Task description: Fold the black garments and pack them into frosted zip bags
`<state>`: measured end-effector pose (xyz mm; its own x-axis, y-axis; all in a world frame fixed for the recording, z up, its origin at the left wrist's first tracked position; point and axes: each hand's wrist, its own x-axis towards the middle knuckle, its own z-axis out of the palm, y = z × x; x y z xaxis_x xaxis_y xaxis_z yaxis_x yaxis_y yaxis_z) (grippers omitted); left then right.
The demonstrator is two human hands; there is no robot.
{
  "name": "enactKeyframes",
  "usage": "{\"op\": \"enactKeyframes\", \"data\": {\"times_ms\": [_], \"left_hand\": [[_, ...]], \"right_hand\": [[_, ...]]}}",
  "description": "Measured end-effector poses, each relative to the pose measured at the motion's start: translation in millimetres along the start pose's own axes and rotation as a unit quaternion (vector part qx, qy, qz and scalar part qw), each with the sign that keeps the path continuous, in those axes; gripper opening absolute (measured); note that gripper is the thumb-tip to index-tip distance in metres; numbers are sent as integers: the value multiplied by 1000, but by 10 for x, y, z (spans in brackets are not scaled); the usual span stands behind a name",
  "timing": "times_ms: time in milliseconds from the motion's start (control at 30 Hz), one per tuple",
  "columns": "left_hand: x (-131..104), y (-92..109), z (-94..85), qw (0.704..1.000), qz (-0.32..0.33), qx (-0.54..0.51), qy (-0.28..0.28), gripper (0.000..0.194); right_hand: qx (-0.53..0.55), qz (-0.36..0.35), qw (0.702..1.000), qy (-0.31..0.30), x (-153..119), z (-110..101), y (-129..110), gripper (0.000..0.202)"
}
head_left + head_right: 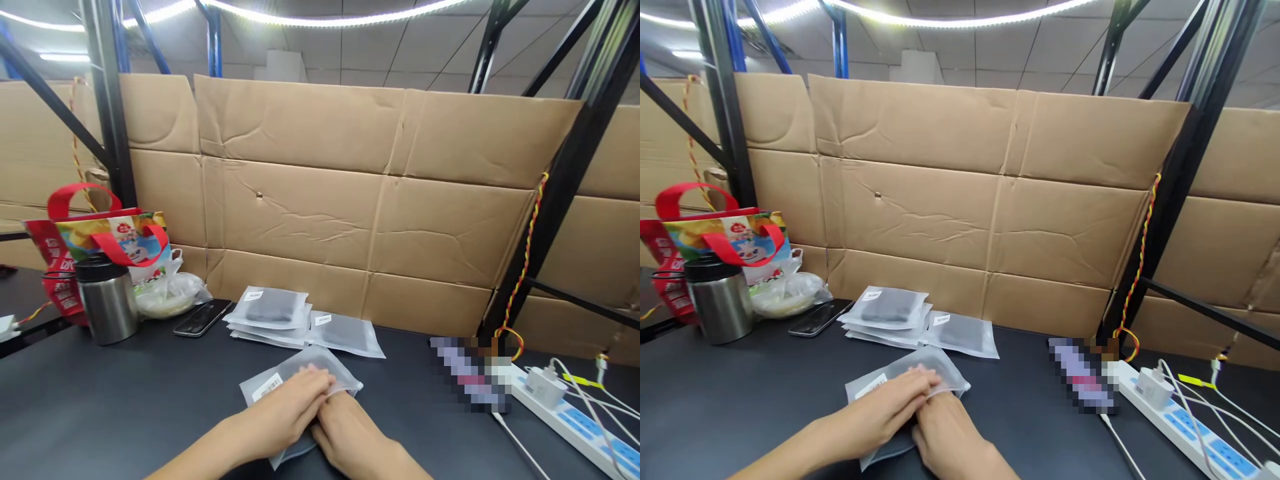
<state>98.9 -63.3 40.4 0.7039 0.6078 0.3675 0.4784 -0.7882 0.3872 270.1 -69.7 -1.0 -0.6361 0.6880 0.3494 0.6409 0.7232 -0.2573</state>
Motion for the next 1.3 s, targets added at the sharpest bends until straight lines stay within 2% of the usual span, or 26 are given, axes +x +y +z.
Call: {"op": "enactKeyframes", "data": {"times_ms": [67,167,267,367,433,533,633,700,767,833,967,1033,1167,1300], "left_hand": [[-68,-73,17,999,-14,-27,-24,35],[-192,-131,19,997,-28,-53,-49,35],[-268,-94,-4,996,-14,-55,-65,29],[-283,-26,-4,996,-19,-42,-81,16],[-287,-13,34,996,-27,-30,-83,17],[-304,-53,136,998,-32,-19,-59,31],[-314,-104,219,998,-50,-30,-8,44],[-298,-117,235,996,-70,-56,29,39],[-260,-115,225,990,-92,-91,60,33],[-209,-107,208,984,-104,-121,80,32],[-128,-79,197,988,-75,-112,80,35],[-115,-48,199,993,-50,-86,64,37],[-115,20,178,997,-17,-58,39,37],[-111,-8,154,998,-16,-52,41,36]], "right_hand": [[-2,-43,999,2,-120,-76,-12,38],[-38,-101,992,62,-330,-218,76,35],[-101,-35,988,109,-466,-287,241,34],[-103,46,988,101,-470,-251,335,49],[-87,67,990,90,-419,-206,330,46],[-101,63,988,97,-340,-161,261,37],[-122,24,982,145,-319,-141,171,23],[-124,-41,977,166,-335,-116,108,17],[-135,-96,971,174,-346,-69,43,27],[-153,-92,969,170,-326,0,-18,37],[-149,43,979,134,-144,150,-96,42],[-117,72,986,95,-13,188,-98,40],[-57,29,998,11,135,138,-57,34],[-48,13,998,33,51,111,-92,36]]}}
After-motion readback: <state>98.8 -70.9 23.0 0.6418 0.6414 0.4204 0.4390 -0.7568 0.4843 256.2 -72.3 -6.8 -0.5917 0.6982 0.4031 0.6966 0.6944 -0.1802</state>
